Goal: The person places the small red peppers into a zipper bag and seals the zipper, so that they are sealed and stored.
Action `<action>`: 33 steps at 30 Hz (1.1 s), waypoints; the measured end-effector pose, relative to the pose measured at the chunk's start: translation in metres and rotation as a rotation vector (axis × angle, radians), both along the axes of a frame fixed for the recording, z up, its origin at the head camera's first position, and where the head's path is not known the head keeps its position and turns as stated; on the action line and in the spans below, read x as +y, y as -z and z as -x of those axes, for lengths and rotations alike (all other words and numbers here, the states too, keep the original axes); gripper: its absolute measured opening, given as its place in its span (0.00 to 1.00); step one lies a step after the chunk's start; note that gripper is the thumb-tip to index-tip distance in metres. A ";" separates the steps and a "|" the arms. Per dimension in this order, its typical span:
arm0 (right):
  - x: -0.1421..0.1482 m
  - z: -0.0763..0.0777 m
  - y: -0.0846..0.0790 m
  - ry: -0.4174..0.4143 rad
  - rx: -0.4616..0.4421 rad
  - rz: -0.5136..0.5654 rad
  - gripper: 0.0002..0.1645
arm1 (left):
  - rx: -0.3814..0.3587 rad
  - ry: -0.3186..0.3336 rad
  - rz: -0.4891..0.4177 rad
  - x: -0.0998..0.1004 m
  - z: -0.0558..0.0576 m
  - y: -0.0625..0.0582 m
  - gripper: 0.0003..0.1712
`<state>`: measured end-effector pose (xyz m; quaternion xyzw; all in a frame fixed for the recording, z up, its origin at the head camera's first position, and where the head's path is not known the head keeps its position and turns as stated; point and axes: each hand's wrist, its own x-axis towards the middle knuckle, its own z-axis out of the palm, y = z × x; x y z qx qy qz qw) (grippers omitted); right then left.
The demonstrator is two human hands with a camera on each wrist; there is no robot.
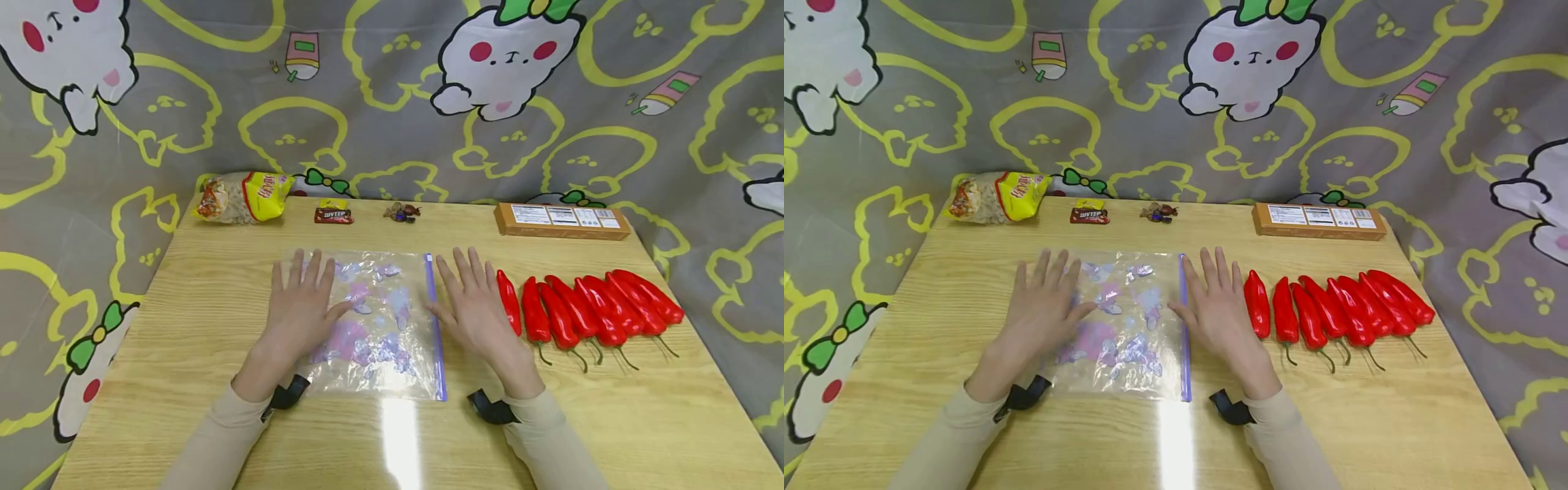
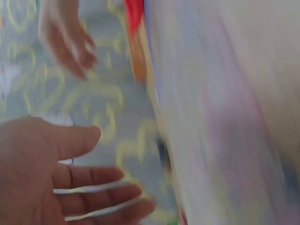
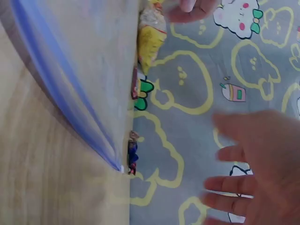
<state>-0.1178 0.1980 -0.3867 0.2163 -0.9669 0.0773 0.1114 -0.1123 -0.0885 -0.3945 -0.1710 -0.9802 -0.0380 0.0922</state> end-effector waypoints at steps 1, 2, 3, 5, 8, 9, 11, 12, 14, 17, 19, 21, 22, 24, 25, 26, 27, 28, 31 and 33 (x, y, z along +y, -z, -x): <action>0.001 0.001 -0.001 0.001 0.033 0.029 0.39 | -0.007 0.032 -0.025 0.008 -0.003 -0.002 0.37; 0.002 0.001 -0.003 0.004 0.073 0.061 0.33 | -0.032 0.067 -0.061 0.019 -0.006 -0.004 0.31; 0.003 0.001 -0.004 0.009 0.116 0.095 0.27 | -0.066 0.108 -0.095 0.031 -0.009 -0.005 0.24; 0.004 0.001 -0.009 0.027 0.197 0.157 0.15 | -0.165 0.185 -0.172 0.060 -0.009 -0.006 0.16; 0.006 0.000 -0.013 0.053 0.287 0.213 0.08 | -0.378 0.193 -0.235 0.101 -0.004 -0.002 0.18; 0.006 -0.001 -0.014 0.060 0.305 0.223 0.08 | -0.423 0.176 -0.223 0.113 -0.001 0.001 0.20; 0.007 -0.002 -0.016 0.068 0.327 0.238 0.09 | -0.506 0.121 -0.177 0.131 0.002 0.008 0.24; 0.007 -0.003 -0.016 0.069 0.335 0.245 0.09 | -0.548 0.096 -0.147 0.138 0.003 0.011 0.27; 0.008 -0.003 -0.018 0.070 0.343 0.252 0.09 | -0.606 0.057 -0.088 0.148 0.002 0.016 0.31; 0.007 -0.002 -0.019 0.066 0.349 0.257 0.08 | -0.651 0.033 -0.038 0.156 0.001 0.018 0.35; 0.007 -0.003 -0.020 0.060 0.347 0.259 0.08 | -0.638 0.018 -0.028 0.158 0.001 0.018 0.34; 0.007 -0.003 -0.019 0.055 0.342 0.257 0.08 | -0.614 0.004 -0.023 0.159 0.001 0.018 0.29; 0.007 -0.003 -0.019 0.054 0.338 0.256 0.08 | -0.610 -0.003 -0.024 0.160 0.002 0.018 0.27; 0.007 -0.004 -0.018 0.053 0.331 0.255 0.08 | -0.606 -0.013 -0.038 0.159 0.003 0.018 0.21; 0.007 -0.004 -0.018 0.053 0.329 0.254 0.08 | -0.604 -0.010 -0.054 0.157 0.004 0.018 0.19; 0.007 -0.004 -0.018 0.051 0.325 0.256 0.08 | -0.615 -0.004 -0.073 0.155 0.004 0.018 0.17; 0.006 -0.004 -0.018 0.048 0.319 0.256 0.08 | -0.625 0.004 -0.104 0.153 0.005 0.017 0.17; 0.006 -0.004 -0.017 0.043 0.308 0.260 0.07 | -0.626 0.016 -0.147 0.149 0.006 0.017 0.15; 0.002 -0.004 -0.016 0.014 0.243 0.281 0.07 | -0.597 0.069 -0.317 0.133 0.006 0.019 0.17; -0.002 -0.006 -0.016 -0.017 0.167 0.304 0.07 | -0.574 0.097 -0.448 0.119 0.004 0.020 0.19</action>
